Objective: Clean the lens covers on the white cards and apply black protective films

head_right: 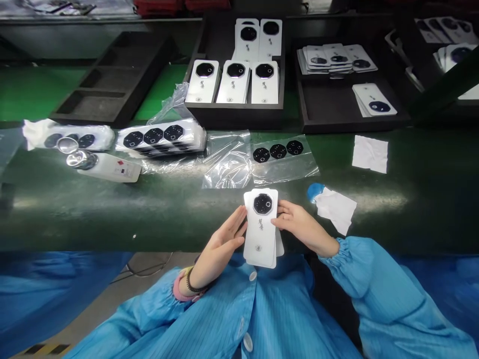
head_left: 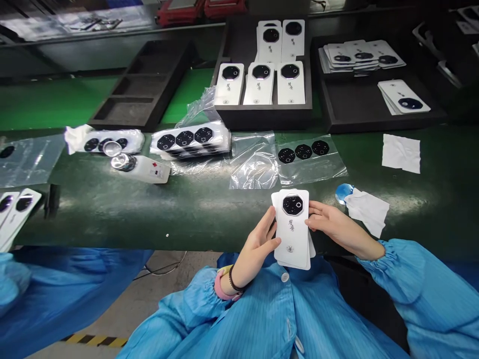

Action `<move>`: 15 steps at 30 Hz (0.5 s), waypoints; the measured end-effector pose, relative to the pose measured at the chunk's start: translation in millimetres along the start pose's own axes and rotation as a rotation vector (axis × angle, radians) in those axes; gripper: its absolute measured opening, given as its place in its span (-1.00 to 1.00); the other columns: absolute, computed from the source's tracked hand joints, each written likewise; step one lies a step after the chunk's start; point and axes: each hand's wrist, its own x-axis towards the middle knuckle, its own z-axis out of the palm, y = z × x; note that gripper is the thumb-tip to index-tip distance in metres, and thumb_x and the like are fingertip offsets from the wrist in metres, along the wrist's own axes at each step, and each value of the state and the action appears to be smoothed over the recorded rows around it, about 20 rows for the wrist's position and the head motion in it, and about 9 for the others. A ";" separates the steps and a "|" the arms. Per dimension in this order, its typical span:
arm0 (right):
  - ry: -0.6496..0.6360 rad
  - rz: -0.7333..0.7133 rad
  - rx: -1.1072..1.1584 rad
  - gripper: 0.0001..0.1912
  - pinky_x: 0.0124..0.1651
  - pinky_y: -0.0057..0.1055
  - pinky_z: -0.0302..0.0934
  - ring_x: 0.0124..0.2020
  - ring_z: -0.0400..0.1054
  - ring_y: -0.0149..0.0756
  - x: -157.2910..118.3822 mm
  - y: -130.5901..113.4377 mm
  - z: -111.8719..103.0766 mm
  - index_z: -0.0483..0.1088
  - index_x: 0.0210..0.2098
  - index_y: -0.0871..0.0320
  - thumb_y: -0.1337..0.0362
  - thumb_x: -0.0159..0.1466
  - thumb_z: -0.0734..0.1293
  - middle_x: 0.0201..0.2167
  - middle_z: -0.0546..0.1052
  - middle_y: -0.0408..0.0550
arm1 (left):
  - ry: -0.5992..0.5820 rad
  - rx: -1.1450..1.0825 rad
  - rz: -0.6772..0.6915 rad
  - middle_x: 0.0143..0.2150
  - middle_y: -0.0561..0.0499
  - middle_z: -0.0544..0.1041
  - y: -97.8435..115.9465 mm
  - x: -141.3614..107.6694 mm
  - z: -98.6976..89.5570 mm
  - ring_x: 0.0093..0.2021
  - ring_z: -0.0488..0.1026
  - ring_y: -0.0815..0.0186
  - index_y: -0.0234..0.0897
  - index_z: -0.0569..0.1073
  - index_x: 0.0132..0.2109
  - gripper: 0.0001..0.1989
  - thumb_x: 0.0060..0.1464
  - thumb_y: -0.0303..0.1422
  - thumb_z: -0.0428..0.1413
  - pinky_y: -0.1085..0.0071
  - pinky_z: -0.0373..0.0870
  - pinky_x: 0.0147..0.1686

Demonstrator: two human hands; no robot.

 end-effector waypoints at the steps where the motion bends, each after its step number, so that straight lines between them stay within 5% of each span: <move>1: -0.007 -0.007 -0.022 -0.41 -0.01 -0.19 0.37 -0.17 0.49 -0.25 3.3 0.0 0.6 0.32 0.06 0.15 0.15 0.06 0.42 -0.02 0.54 0.03 | -0.002 0.004 0.010 0.40 0.04 0.15 0.4 0.3 -0.3 0.43 -0.03 0.07 -0.04 0.30 0.28 -0.35 0.04 -0.32 0.26 0.14 0.08 0.38; 8: -0.014 0.044 -0.157 -0.67 -0.12 -0.25 0.41 -0.16 0.50 -0.24 17.3 -5.8 6.5 0.33 -0.11 0.15 0.30 0.11 0.33 -0.13 0.56 0.01 | 0.055 0.000 -0.008 0.35 0.00 0.26 0.8 4.1 -5.2 0.42 0.01 0.07 -0.07 0.37 0.23 -0.41 0.03 -0.36 0.25 0.11 0.13 0.35; 11: 0.084 -0.056 -0.396 -0.66 -0.22 -0.23 0.43 -0.30 0.47 -0.26 18.7 -6.6 4.1 0.35 -0.08 0.14 0.30 0.12 0.31 -0.25 0.54 -0.04 | 0.085 -0.037 0.002 0.32 0.03 0.31 -0.3 4.4 -7.8 0.40 0.07 0.10 -0.04 0.42 0.18 -0.45 0.01 -0.39 0.25 0.13 0.16 0.34; 13: 0.197 -0.161 -0.595 -0.64 -0.23 -0.18 0.44 -0.27 0.44 -0.22 17.5 -5.5 0.5 0.39 -0.06 0.12 0.28 0.12 0.30 -0.18 0.50 0.00 | 0.087 -0.044 0.018 0.31 0.05 0.32 -1.4 4.0 -9.1 0.39 0.10 0.11 -0.01 0.43 0.16 -0.46 0.02 -0.41 0.24 0.13 0.16 0.34; 15: 0.274 -0.247 -0.703 -0.61 -0.07 -0.08 0.42 -0.03 0.40 -0.08 15.1 -3.6 -3.0 0.42 -0.03 0.08 0.23 0.13 0.31 0.04 0.43 0.06 | 0.072 -0.032 0.026 0.32 0.06 0.31 -2.9 3.8 -9.6 0.39 0.10 0.12 0.01 0.41 0.18 -0.46 0.04 -0.42 0.23 0.14 0.16 0.34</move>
